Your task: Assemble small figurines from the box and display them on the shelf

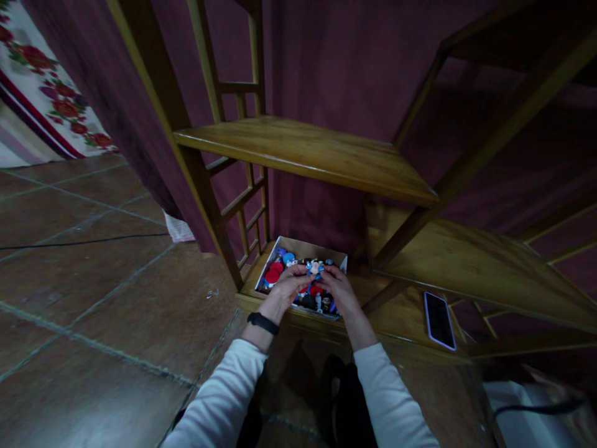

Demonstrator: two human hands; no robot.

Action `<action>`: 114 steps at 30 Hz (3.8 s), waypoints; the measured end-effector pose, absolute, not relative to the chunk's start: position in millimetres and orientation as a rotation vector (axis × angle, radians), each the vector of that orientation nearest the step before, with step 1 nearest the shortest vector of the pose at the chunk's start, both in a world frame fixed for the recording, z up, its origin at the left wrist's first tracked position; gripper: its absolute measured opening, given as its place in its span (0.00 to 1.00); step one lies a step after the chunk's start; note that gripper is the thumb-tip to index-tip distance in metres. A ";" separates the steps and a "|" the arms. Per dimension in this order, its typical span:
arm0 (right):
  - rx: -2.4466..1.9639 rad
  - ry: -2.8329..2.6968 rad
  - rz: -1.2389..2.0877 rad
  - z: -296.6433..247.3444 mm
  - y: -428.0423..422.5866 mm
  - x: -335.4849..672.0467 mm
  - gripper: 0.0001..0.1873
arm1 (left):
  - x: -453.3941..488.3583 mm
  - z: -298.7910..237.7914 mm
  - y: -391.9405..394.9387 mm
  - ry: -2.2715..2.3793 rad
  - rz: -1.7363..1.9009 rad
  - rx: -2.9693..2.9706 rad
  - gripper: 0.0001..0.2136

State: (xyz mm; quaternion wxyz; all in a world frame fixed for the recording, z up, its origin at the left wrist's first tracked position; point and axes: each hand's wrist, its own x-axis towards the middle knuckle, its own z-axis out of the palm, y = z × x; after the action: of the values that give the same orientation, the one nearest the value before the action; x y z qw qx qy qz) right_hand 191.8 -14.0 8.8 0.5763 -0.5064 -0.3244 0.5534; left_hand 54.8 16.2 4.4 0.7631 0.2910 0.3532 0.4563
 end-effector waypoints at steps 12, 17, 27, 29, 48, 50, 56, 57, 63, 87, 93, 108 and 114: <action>-1.196 -0.733 1.309 9.5 -13.8 190.1 0.18 | 59.6 5.0 15.8 0.887 1.109 0.757 0.19; -1.208 -0.708 1.297 7.8 -11.9 192.1 0.18 | 59.1 8.2 14.3 0.893 1.087 0.729 0.18; -1.215 -0.739 1.267 6.9 -11.4 191.8 0.17 | 57.4 8.4 13.9 0.867 1.073 0.675 0.17; -1.209 -0.762 1.270 7.1 -11.3 191.9 0.17 | 56.8 9.0 14.0 0.853 1.060 0.665 0.16; -1.183 -0.677 1.280 8.6 -10.9 188.0 0.17 | 59.0 7.0 14.2 0.823 1.039 0.543 0.17; -1.172 -0.671 1.278 9.6 -10.7 187.7 0.16 | 60.3 7.2 13.2 0.812 1.052 0.578 0.19; -1.172 -0.642 1.279 11.9 -10.5 187.5 0.17 | 64.5 3.2 14.6 0.893 1.134 0.729 0.18; -1.164 -0.649 1.287 11.9 -10.3 187.6 0.18 | 65.5 2.3 14.8 0.908 1.154 0.762 0.18; -1.067 -0.614 1.366 9.1 -8.3 189.8 0.17 | 71.7 1.5 13.2 0.959 1.265 0.953 0.17; -1.167 -0.635 1.341 2.2 -8.8 196.9 0.14 | 61.1 5.8 16.3 0.911 1.196 0.621 0.13; -1.180 -0.664 1.314 2.5 -9.7 195.3 0.15 | 60.7 6.4 16.8 0.918 1.132 0.532 0.07; -1.033 -0.528 1.361 3.2 -9.4 195.0 0.13 | 63.7 8.0 13.5 0.774 1.022 0.599 0.15; -1.065 -0.594 1.386 9.2 -11.2 195.4 0.12 | 65.1 7.2 13.6 0.773 1.038 0.679 0.18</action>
State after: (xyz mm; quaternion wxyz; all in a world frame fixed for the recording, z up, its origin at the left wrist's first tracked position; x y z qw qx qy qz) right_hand 195.4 -11.2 9.2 0.6034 -0.4601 -0.2565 0.5987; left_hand 65.1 13.6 7.2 0.7446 0.3100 0.3532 0.4740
